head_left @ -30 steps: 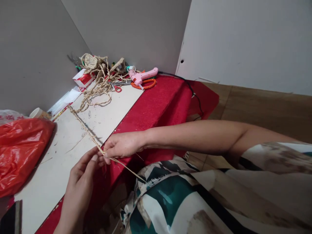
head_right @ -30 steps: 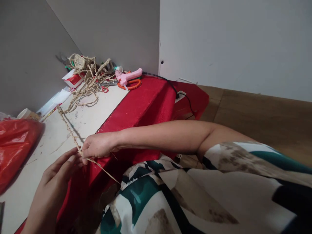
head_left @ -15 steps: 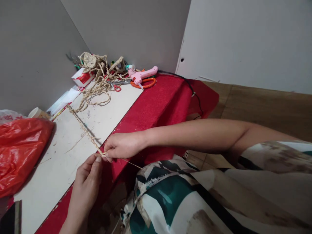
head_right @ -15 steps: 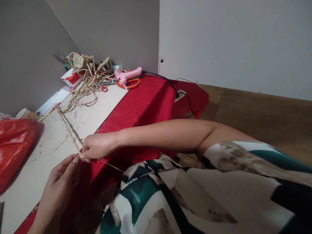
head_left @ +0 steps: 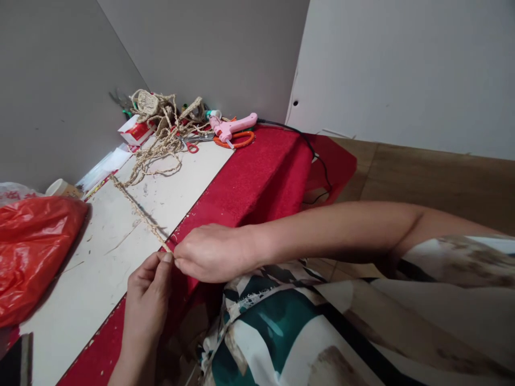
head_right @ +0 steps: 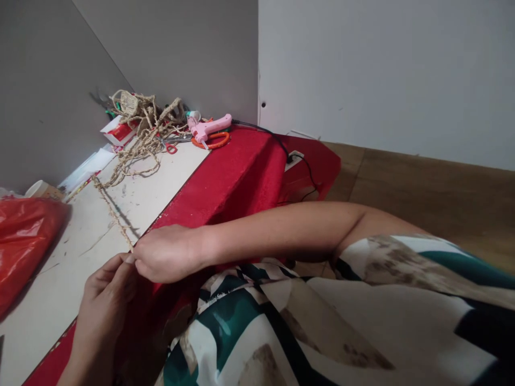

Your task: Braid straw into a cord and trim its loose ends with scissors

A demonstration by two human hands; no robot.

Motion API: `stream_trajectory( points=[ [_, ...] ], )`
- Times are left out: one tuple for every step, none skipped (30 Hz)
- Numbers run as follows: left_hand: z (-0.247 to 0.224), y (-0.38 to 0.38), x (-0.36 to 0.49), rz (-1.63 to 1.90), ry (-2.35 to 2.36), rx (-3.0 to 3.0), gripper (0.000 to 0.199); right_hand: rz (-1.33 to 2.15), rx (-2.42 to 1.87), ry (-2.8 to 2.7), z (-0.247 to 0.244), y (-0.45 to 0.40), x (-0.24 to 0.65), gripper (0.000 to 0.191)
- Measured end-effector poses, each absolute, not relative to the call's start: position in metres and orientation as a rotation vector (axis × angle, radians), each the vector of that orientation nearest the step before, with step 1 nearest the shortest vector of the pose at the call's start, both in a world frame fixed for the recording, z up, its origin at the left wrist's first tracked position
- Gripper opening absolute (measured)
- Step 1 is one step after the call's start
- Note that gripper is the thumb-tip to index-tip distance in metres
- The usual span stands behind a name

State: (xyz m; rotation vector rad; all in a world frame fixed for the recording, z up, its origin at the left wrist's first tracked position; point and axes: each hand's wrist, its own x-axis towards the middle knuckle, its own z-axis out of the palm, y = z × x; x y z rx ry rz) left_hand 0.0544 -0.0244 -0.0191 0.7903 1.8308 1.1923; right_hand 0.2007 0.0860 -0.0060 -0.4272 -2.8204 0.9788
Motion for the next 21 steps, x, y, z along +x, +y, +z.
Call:
stream_trajectory(
  points=[
    [-0.02, -0.024, 0.057, 1.23, 1.811, 0.746, 0.028, 0.996, -0.441, -2.806, -0.008, 0.083, 0.199, 0.035],
    [-0.02, -0.023, 0.059, 1.27, 1.783, 0.703, 0.027, 0.993, -0.458, -2.793, -0.012, 0.08, 0.198, 0.035],
    [-0.021, -0.022, 0.061, 1.308, 1.755, 0.666, 0.026, 0.974, -0.477, -2.78, -0.015, 0.077, 0.196, 0.034],
    [-0.021, -0.022, 0.063, 1.338, 1.734, 0.638, 0.025, 0.941, -0.49, -2.771, -0.018, 0.074, 0.195, 0.034],
    [-0.022, -0.021, 0.065, 1.358, 1.719, 0.619, 0.024, 0.898, -0.492, -2.762, -0.021, 0.071, 0.195, 0.033],
    [-0.022, -0.021, 0.066, 1.372, 1.711, 0.606, 0.023, 0.853, -0.487, -2.762, -0.023, 0.069, 0.195, 0.033],
    [-0.022, -0.022, 0.067, 1.374, 1.705, 0.597, 0.023, 0.818, -0.47, -2.775, -0.023, 0.066, 0.196, 0.032],
    [-0.021, -0.022, 0.068, 1.368, 1.702, 0.593, 0.023, 0.798, -0.444, -2.8, -0.021, 0.064, 0.198, 0.031],
    [-0.021, -0.023, 0.068, 1.358, 1.701, 0.594, 0.023, 0.789, -0.398, -2.841, -0.018, 0.062, 0.202, 0.029],
    [-0.021, -0.024, 0.068, 1.35, 1.701, 0.598, 0.023, 0.795, -0.34, -2.889, -0.014, 0.062, 0.206, 0.028],
    [-0.02, -0.026, 0.067, 1.348, 1.698, 0.601, 0.023, 0.813, -0.291, -2.932, -0.009, 0.061, 0.21, 0.027],
    [-0.02, -0.027, 0.066, 1.35, 1.691, 0.602, 0.023, 0.831, -0.262, -2.958, -0.003, 0.062, 0.214, 0.028],
    [-0.02, -0.028, 0.066, 1.356, 1.677, 0.599, 0.023, 0.851, -0.282, -2.943, 0.002, 0.064, 0.218, 0.03],
    [-0.02, -0.029, 0.065, 1.367, 1.657, 0.594, 0.023, 0.859, -0.348, -2.882, 0.006, 0.068, 0.22, 0.033],
    [-0.021, -0.029, 0.064, 1.376, 1.637, 0.586, 0.021, 0.856, -0.433, -2.786, 0.009, 0.071, 0.222, 0.035],
    [-0.021, -0.029, 0.064, 1.381, 1.623, 0.581, 0.02, 0.842, -0.508, -2.675, 0.01, 0.076, 0.221, 0.035],
    [-0.021, -0.029, 0.063, 1.386, 1.618, 0.58, 0.02, 0.827, -0.554, -2.578, 0.01, 0.081, 0.218, 0.034],
    [-0.022, -0.028, 0.063, 1.388, 1.622, 0.583, 0.02, 0.828, -0.579, -2.523, 0.008, 0.085, 0.214, 0.033],
    [-0.022, -0.027, 0.063, 1.388, 1.629, 0.59, 0.02, 0.853, -0.579, -2.515, 0.005, 0.089, 0.209, 0.032],
    [-0.022, -0.027, 0.063, 1.386, 1.635, 0.6, 0.021, 0.917, -0.556, -2.548, 0.001, 0.093, 0.203, 0.033],
    [-0.022, -0.026, 0.063, 1.38, 1.638, 0.611, 0.021, 1.007, -0.502, -2.6, -0.003, 0.096, 0.196, 0.034]
  ],
)
